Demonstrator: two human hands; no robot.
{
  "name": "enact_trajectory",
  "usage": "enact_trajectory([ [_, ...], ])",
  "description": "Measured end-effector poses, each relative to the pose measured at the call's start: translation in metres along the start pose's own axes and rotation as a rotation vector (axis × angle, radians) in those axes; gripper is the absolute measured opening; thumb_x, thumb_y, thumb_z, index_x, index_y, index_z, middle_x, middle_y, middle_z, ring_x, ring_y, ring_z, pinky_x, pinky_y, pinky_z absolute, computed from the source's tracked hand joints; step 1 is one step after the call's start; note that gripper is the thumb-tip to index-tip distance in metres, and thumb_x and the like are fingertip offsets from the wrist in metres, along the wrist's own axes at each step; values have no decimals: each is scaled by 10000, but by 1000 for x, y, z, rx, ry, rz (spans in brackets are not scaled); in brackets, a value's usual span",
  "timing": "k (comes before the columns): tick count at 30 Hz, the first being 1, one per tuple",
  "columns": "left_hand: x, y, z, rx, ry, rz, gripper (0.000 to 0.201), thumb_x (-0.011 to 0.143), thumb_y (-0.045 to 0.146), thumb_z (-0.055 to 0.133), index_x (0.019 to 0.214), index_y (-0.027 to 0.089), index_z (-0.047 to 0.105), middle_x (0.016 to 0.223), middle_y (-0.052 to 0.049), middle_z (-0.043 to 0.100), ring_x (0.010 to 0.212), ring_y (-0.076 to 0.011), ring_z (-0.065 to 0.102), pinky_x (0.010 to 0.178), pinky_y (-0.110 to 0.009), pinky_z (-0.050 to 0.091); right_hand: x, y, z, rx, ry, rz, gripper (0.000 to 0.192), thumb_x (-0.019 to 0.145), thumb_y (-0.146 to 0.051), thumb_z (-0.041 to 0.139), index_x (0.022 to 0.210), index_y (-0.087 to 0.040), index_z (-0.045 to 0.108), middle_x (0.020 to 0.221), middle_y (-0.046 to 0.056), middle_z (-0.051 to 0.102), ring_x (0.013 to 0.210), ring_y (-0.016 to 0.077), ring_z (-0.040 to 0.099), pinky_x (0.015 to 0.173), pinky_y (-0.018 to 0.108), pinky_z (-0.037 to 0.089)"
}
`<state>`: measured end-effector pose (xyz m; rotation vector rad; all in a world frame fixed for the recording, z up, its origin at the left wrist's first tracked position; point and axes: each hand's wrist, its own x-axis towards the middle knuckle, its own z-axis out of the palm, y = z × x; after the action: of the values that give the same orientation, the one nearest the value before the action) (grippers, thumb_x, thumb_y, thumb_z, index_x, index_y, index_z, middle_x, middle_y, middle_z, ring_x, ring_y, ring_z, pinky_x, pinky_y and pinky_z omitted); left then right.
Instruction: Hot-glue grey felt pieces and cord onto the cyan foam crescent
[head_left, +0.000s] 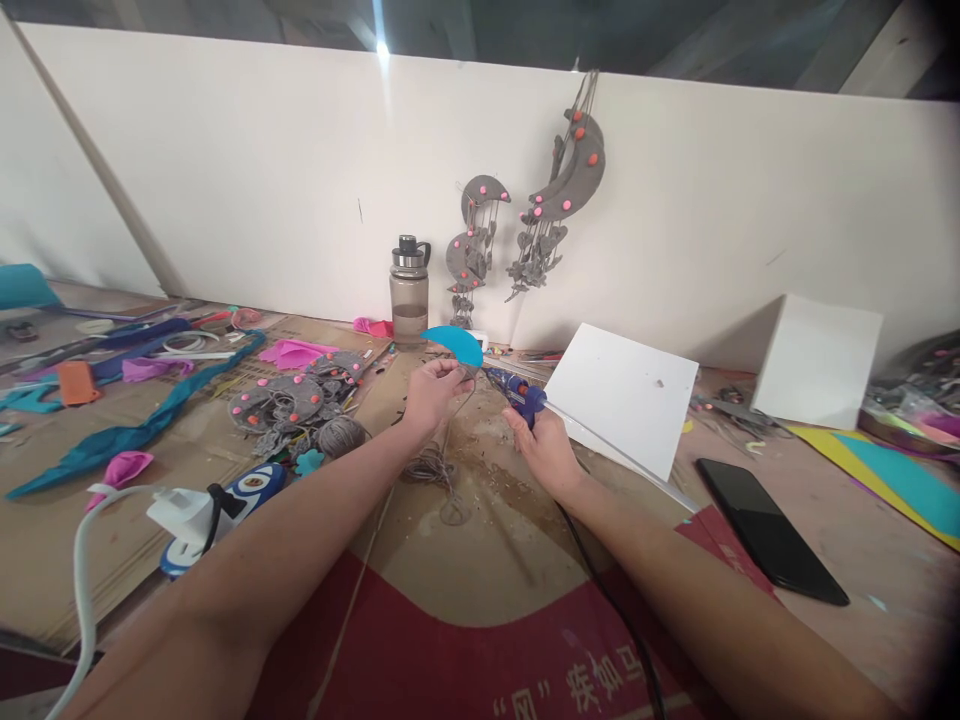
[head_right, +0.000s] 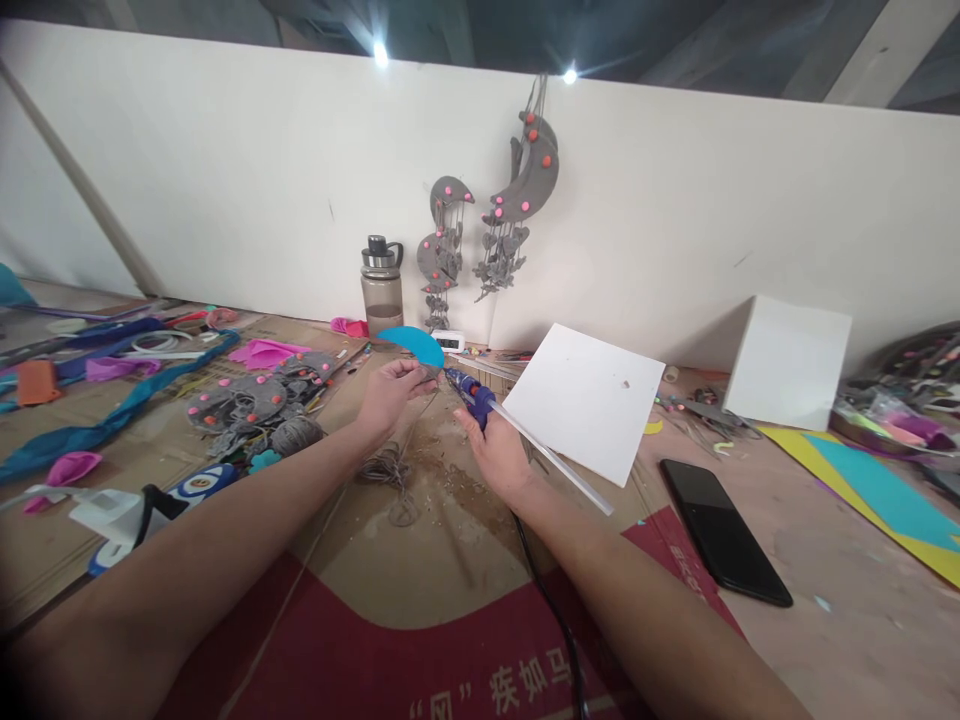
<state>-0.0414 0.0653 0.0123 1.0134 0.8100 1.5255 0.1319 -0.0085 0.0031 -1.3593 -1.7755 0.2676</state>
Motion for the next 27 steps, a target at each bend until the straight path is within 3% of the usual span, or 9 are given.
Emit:
enact_trajectory([
  [7, 14, 17, -11, -70, 73, 117, 195, 648, 232, 773, 704, 126, 620, 740, -16, 648, 716, -117, 650, 866, -341, 543, 8, 1, -11, -141, -22, -44, 453, 931, -551, 388, 1065, -162, 576, 911, 106, 674, 799, 230, 617, 676, 313, 444],
  [9, 19, 28, -14, -110, 124, 164, 188, 647, 215, 769, 696, 130, 608, 703, 0, 631, 697, -107, 642, 855, -330, 545, 14, -3, -22, -227, -121, -105, 428, 929, -536, 422, 1101, -164, 545, 954, 109, 667, 824, 230, 620, 689, 308, 438],
  [14, 27, 62, -20, -167, 162, 264, 181, 657, 178, 741, 656, 141, 564, 694, -9, 639, 740, -134, 678, 807, -288, 550, 22, -17, -50, -501, -514, -253, 345, 895, -442, 560, 1090, -158, 528, 965, 110, 644, 814, 225, 620, 695, 302, 428],
  [18, 26, 79, -19, -183, 167, 312, 183, 667, 171, 735, 652, 147, 554, 697, -15, 647, 749, -150, 696, 777, -270, 555, 19, -22, -51, -618, -602, -297, 296, 821, -349, 680, 1018, -154, 578, 976, 121, 631, 864, 245, 610, 732, 324, 431],
  [22, 20, 90, -16, -174, 168, 326, 177, 682, 183, 731, 665, 145, 558, 717, -29, 659, 761, -151, 697, 773, -266, 559, 16, -21, -49, -603, -704, -260, 306, 736, -319, 748, 970, -172, 617, 916, 87, 633, 785, 229, 600, 677, 315, 421],
  [25, 16, 93, -11, -170, 148, 327, 186, 664, 186, 741, 663, 147, 560, 714, -21, 658, 772, -158, 696, 776, -274, 560, 15, -20, -54, -539, -782, -265, 324, 676, -323, 786, 923, -177, 635, 937, 91, 632, 856, 264, 595, 701, 334, 440],
  [27, 13, 91, -7, -153, 122, 322, 180, 658, 184, 740, 665, 143, 565, 715, -16, 654, 759, -152, 692, 792, -288, 559, 14, -24, -56, -425, -739, -284, 268, 730, -325, 740, 932, -184, 633, 996, 102, 636, 944, 278, 589, 783, 369, 458],
])
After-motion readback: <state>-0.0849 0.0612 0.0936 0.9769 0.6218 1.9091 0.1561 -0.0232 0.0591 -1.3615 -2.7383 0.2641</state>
